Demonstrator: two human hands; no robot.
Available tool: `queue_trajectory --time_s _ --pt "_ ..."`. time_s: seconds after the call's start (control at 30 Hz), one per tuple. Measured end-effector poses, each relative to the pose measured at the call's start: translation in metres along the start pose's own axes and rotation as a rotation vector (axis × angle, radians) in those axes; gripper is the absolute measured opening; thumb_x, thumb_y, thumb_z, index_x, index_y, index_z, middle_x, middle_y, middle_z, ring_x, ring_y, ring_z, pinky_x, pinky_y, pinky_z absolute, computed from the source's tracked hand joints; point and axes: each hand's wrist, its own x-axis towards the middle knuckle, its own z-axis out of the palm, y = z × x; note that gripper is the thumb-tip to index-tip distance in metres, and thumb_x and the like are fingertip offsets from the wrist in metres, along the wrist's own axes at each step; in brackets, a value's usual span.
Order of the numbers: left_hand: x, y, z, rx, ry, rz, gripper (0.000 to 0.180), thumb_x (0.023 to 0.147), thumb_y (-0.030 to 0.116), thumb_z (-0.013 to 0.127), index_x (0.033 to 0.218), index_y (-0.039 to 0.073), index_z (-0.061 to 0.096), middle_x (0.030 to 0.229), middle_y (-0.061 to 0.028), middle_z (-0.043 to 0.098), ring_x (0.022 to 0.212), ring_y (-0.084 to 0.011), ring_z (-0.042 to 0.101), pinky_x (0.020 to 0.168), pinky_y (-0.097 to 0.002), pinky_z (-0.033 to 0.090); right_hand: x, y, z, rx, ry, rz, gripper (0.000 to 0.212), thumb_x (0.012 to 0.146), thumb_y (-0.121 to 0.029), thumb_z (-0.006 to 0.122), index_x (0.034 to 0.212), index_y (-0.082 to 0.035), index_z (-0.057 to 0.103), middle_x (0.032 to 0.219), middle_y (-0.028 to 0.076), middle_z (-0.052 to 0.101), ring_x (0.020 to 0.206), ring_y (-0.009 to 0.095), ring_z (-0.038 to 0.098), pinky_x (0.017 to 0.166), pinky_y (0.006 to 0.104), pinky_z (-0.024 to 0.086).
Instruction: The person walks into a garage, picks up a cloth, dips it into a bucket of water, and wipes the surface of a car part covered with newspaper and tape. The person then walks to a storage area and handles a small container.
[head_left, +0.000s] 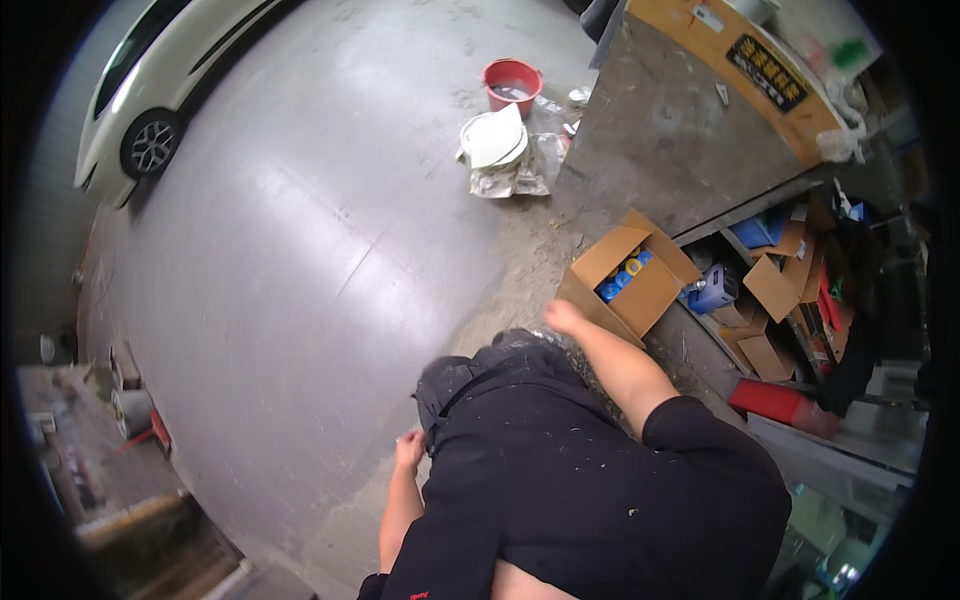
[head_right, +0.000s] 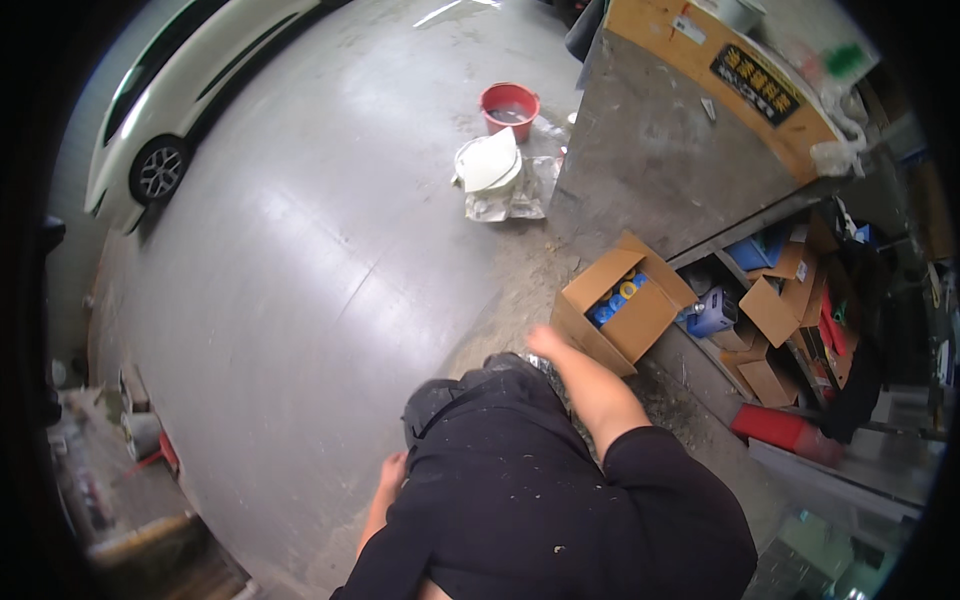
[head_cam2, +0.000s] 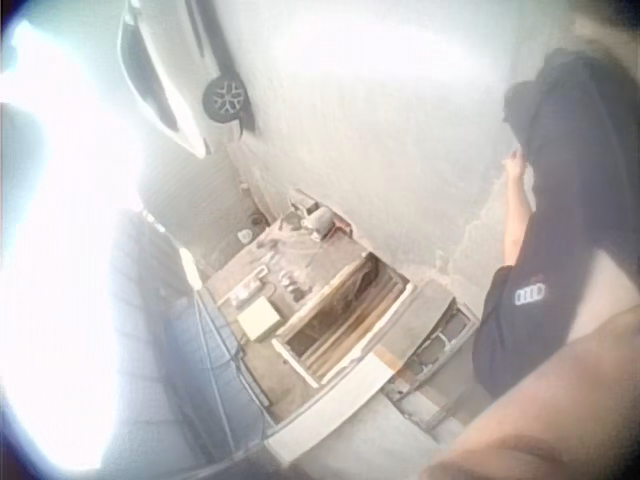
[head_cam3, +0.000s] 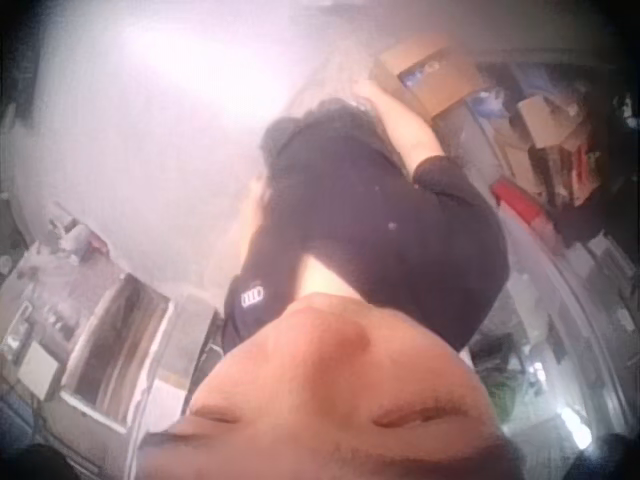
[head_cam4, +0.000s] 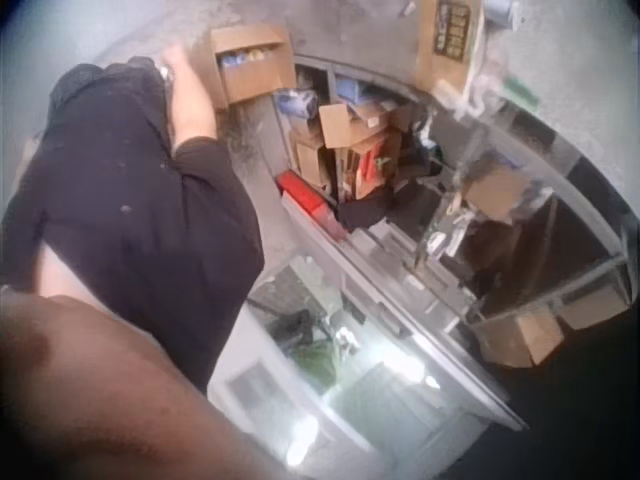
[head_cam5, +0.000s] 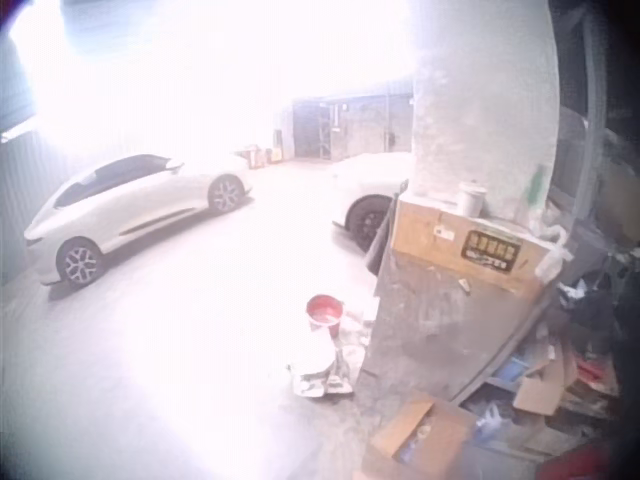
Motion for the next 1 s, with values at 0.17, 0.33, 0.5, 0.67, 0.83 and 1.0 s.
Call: queue_trajectory --time_s 0.17,0.33,0.5,0.67,0.83,1.0 --pt "0.083 0.04 -0.082 0.3 -0.101 -0.056 0.028 0.096 0.027 0.063 0.101 0.001 0.071 0.08 -0.0055 0.068 0.071 -0.0165 0.063 0.065 -0.0333 0.049 0.116 -0.294 -0.101 0.287 -0.018 -0.457 0.027 0.093 -0.027 0.06 0.106 -0.005 0.07 0.1 0.016 0.074 0.096 0.033 0.071 0.083 0.0425 0.055" --pt "0.282 0.181 -0.168 0.484 -0.045 -0.085 0.032 0.092 0.03 0.064 0.096 -0.001 0.072 0.079 -0.0087 0.07 0.072 -0.0207 0.065 0.068 -0.038 0.051 0.22 -0.378 -0.157 0.199 -0.024 -0.398 0.027 0.092 -0.029 0.064 0.106 -0.006 0.069 0.1 0.016 0.072 0.098 0.035 0.069 0.087 0.0435 0.055" --pt "0.426 0.495 -0.221 0.393 -0.006 0.212 0.027 0.095 0.025 0.064 0.096 -0.001 0.071 0.079 -0.0077 0.072 0.072 -0.0157 0.066 0.064 -0.0317 0.051 0.269 -0.343 -0.191 0.033 -0.064 -0.098 0.034 0.091 -0.037 0.068 0.111 -0.011 0.068 0.115 0.015 0.063 0.114 0.034 0.062 0.096 0.0446 0.051" --pt "0.517 0.809 -0.218 0.198 -0.052 0.453 0.032 0.104 0.028 0.06 0.118 -0.001 0.065 0.102 -0.0099 0.074 0.089 -0.0159 0.069 0.074 -0.0297 0.052 0.368 -0.337 -0.215 0.267 -0.026 0.176 0.048 0.089 -0.047 0.07 0.123 -0.015 0.062 0.128 0.017 0.055 0.125 0.036 0.054 0.103 0.0481 0.047" --pt "0.577 0.973 -0.145 0.25 -0.105 0.454 0.035 0.104 0.029 0.06 0.122 -0.001 0.063 0.107 -0.0127 0.073 0.096 -0.0186 0.069 0.08 -0.0302 0.053 0.518 -0.348 -0.264 0.337 0.163 0.282 0.043 0.088 -0.046 0.07 0.114 -0.011 0.066 0.12 0.016 0.061 0.116 0.036 0.059 0.097 0.0482 0.05" --pt "0.572 1.034 -0.029 1.029 -0.384 0.543 0.031 0.096 0.027 0.067 0.108 -0.001 0.072 0.098 -0.0139 0.075 0.094 -0.0248 0.071 0.084 -0.0373 0.055 0.559 -0.335 -0.314 0.641 0.317 0.387 0.038 0.09 -0.041 0.069 0.114 -0.011 0.069 0.109 0.014 0.067 0.104 0.034 0.066 0.091 0.046 0.052"
